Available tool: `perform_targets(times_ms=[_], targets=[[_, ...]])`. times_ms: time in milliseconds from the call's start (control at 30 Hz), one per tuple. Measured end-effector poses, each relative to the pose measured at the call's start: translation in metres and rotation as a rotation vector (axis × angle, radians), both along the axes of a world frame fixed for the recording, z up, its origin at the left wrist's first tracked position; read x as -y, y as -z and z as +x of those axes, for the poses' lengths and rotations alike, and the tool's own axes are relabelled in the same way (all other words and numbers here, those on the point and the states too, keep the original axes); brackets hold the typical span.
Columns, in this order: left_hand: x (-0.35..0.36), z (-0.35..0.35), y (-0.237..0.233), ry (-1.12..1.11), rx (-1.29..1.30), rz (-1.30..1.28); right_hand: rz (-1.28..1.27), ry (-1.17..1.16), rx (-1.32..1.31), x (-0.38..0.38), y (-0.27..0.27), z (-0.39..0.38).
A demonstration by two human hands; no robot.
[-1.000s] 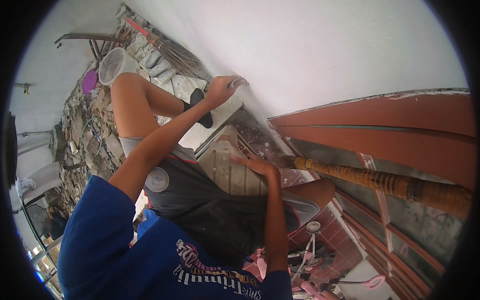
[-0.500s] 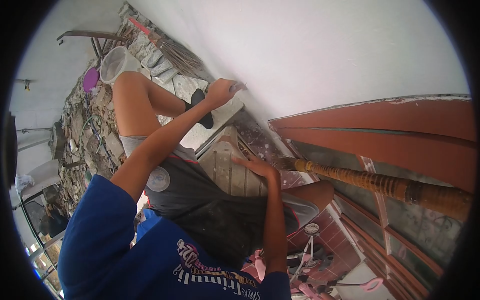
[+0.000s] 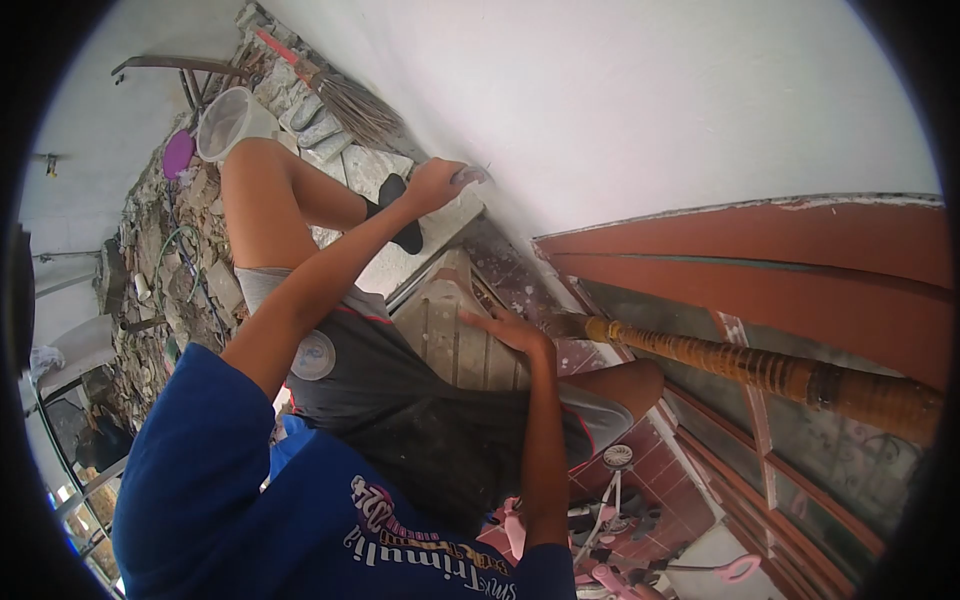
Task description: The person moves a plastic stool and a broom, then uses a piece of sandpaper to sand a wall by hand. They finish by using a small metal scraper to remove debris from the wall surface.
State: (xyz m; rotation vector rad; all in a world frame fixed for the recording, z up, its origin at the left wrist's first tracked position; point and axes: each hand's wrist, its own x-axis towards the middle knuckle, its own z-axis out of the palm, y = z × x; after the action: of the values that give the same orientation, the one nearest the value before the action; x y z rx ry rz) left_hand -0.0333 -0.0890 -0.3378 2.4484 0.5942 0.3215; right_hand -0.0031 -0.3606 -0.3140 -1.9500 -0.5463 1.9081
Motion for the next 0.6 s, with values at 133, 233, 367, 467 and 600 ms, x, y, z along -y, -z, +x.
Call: perform_targets(times_ms=[133,233,367,467,600], targets=[[0.008,0.008,-0.015,0.016,0.238,-0.125,-0.016,0.003,0.022,0.004,0.010,-0.002],[0.009,0.009,-0.012,-0.027,0.203,-0.089,-0.006,0.037,-0.031,0.004,0.010,-0.001],[0.005,0.006,-0.002,-0.046,0.080,-0.056,-0.028,0.002,-0.014,-0.003,-0.004,0.000],[0.008,0.008,-0.007,-0.005,0.084,-0.071,-0.023,0.024,-0.034,0.002,-0.002,-0.001],[0.012,0.009,-0.022,-0.014,0.200,-0.083,0.000,0.012,-0.010,0.002,0.005,-0.001]])
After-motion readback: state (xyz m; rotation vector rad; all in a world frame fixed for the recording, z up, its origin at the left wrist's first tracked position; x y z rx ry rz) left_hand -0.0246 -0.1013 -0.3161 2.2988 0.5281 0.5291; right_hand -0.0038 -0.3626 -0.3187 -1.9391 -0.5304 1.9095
